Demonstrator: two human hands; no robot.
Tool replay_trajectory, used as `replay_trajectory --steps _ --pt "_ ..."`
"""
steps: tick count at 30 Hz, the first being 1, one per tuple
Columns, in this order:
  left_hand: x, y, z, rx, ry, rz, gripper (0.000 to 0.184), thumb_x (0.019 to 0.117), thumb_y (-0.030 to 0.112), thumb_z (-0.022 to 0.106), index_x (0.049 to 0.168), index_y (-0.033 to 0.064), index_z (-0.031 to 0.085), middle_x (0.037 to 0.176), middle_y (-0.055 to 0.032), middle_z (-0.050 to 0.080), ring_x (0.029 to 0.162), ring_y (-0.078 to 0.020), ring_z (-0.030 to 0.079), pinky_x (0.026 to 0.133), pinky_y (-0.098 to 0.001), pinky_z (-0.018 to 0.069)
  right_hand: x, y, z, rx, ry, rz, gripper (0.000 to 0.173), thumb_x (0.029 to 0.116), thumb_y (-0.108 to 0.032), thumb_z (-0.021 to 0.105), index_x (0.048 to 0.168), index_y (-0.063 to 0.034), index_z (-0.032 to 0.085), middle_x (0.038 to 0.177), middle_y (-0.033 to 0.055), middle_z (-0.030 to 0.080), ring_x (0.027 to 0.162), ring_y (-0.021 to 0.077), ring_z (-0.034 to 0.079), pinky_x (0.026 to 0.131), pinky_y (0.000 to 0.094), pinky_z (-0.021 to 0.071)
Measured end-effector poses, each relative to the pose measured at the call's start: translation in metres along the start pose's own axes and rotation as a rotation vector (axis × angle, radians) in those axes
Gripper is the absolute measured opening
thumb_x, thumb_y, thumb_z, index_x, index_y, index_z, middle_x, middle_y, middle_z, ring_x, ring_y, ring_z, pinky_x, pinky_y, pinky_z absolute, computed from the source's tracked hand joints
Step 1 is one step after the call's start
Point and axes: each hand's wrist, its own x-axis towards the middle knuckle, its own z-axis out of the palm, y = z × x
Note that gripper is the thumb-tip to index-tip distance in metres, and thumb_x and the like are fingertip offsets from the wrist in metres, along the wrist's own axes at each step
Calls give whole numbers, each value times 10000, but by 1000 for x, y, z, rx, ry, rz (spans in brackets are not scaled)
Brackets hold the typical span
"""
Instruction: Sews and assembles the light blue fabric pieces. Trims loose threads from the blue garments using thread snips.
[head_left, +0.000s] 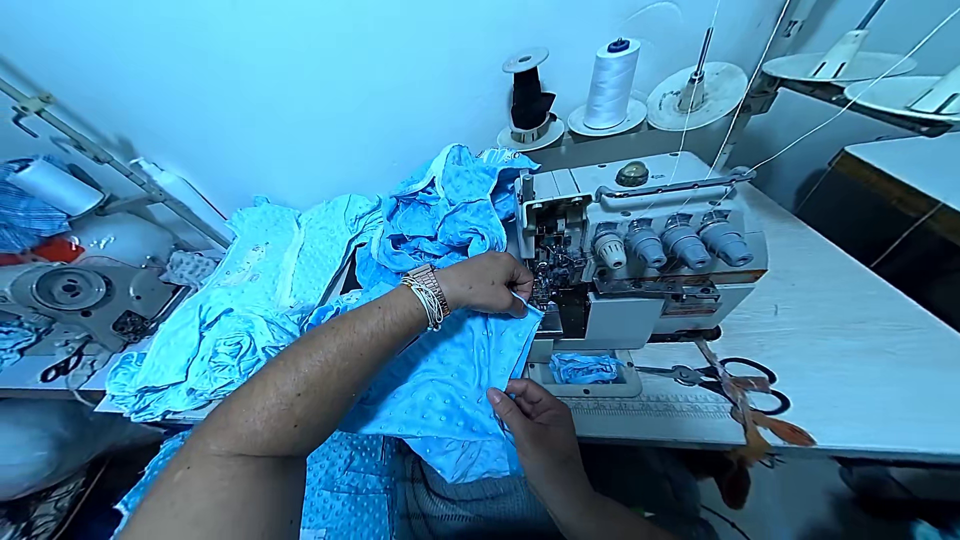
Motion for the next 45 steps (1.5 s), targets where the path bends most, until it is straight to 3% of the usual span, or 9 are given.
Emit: replay_trajectory --steps 4,11,21,26,29,32,35,39,45 --pt "-1 -6 0 -50 22 23 221 941 116 702 736 49 654 723 4 562 688 -62 506 631 -266 388 6 -5 -5 -37 29 -88 46 912 -90 717 885 -52 718 673 7 657 552 50 591 531 182 505" --pt "1 -4 5 17 67 -27 287 966 142 676 698 52 629 769 -29 566 758 -111 530 679 -311 403 6 -22 -18 -59 17 -168 115 928 -105 685 821 -74 709 655 -6 634 548 38 572 518 165 486" --pt "-7 6 21 37 194 -51 121 941 115 731 931 8 676 868 -97 662 808 -178 632 750 -353 512 -4 -16 -32 -44 21 -213 142 903 -108 723 766 -77 708 614 -43 625 518 -15 553 502 124 471" --pt "-13 2 49 248 531 153 121 867 94 746 955 29 694 998 -140 655 1006 -317 632 855 -483 514 0 -14 -36 -21 27 -213 129 915 -103 711 792 -65 706 639 -25 648 545 4 590 529 140 508" --pt "-11 -1 65 480 655 343 126 855 29 625 855 73 743 952 -101 694 994 -309 648 841 -495 473 0 -12 -37 -9 32 -215 115 911 -100 714 802 -65 708 648 -26 660 557 0 604 540 141 519" --pt "-15 -5 69 608 654 452 197 845 -12 602 893 73 772 902 -72 723 892 -250 661 836 -441 447 1 -11 -38 4 41 -237 110 913 -88 710 805 -65 710 664 -31 669 571 -2 611 552 142 528" --pt "-26 9 74 626 588 363 263 834 56 598 1012 51 791 987 -91 755 863 -240 689 798 -443 485 3 -12 -45 4 42 -262 104 914 -95 715 814 -70 713 677 -39 678 581 -6 622 561 140 538" --pt "-37 27 95 648 549 153 402 906 125 517 1237 24 723 1278 -118 704 1084 -281 682 853 -473 512 6 -14 -53 -23 51 -276 90 908 -105 726 820 -84 722 685 -51 684 588 -12 629 567 139 545" --pt "-35 26 106 610 563 86 404 1014 233 483 1290 19 686 1339 -134 663 1204 -302 634 928 -467 509 10 -16 -56 -44 40 -279 98 905 -115 729 813 -87 712 673 -54 669 582 -16 618 560 132 535"
